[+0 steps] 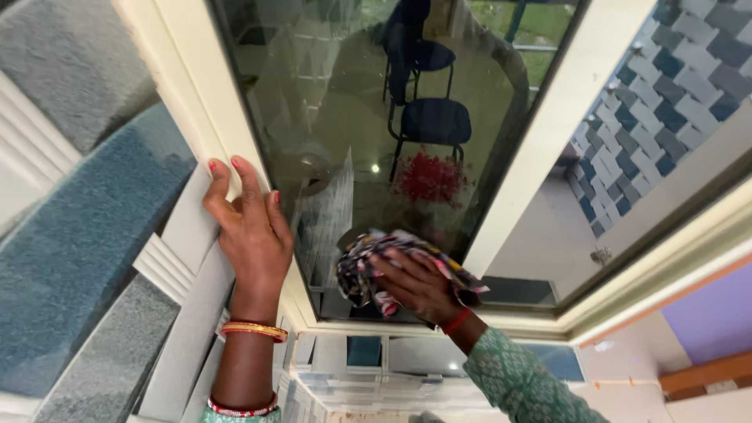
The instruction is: The person wipes a glass door with a cloth, moving the cloth in circular and linear motions across the surface of the glass while holding the frame with the other hand.
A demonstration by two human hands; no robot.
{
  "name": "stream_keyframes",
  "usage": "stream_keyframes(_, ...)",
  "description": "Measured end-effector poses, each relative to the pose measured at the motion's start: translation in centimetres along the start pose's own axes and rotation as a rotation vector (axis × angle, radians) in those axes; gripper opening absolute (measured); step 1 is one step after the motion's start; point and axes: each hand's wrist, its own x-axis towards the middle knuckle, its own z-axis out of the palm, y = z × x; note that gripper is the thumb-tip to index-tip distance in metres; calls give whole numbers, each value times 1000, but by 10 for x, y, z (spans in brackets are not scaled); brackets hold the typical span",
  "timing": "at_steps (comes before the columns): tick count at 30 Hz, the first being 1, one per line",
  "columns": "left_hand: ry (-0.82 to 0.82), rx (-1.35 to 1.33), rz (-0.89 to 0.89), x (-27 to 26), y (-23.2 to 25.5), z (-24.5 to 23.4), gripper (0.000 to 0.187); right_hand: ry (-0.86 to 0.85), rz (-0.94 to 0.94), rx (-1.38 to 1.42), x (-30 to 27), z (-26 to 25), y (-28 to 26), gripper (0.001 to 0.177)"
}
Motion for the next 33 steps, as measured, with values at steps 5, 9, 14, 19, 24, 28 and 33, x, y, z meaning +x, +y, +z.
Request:
stream_keyframes(5, 18, 45, -8, 0, 0, 4, 66, 136, 213, -25, 36, -35, 34, 26)
stream_keyframes(9, 32, 48, -13, 1, 2, 4, 66, 148, 131, 16, 74, -13, 20, 24)
stream_keyframes(14, -20, 30, -34, 0, 2, 0, 67, -102, -28, 140, 43, -13, -6, 31)
stream_keyframes(19, 18, 4, -17, 0, 1, 2, 66, 112, 202, 82, 52, -34, 23, 36)
stream_keyframes(24, 11, 9, -14, 0, 0, 1, 65, 184, 181, 32, 96, -49, 41, 26)
stream_keyframes(28, 32, 12, -2, 1, 1, 1, 66, -25, -29, 271, 85, -25, 10, 33)
stream_keyframes(33, 28, -4, -36, 3, 2, 4, 67, -75, 28, 75, 39, -36, 22, 34)
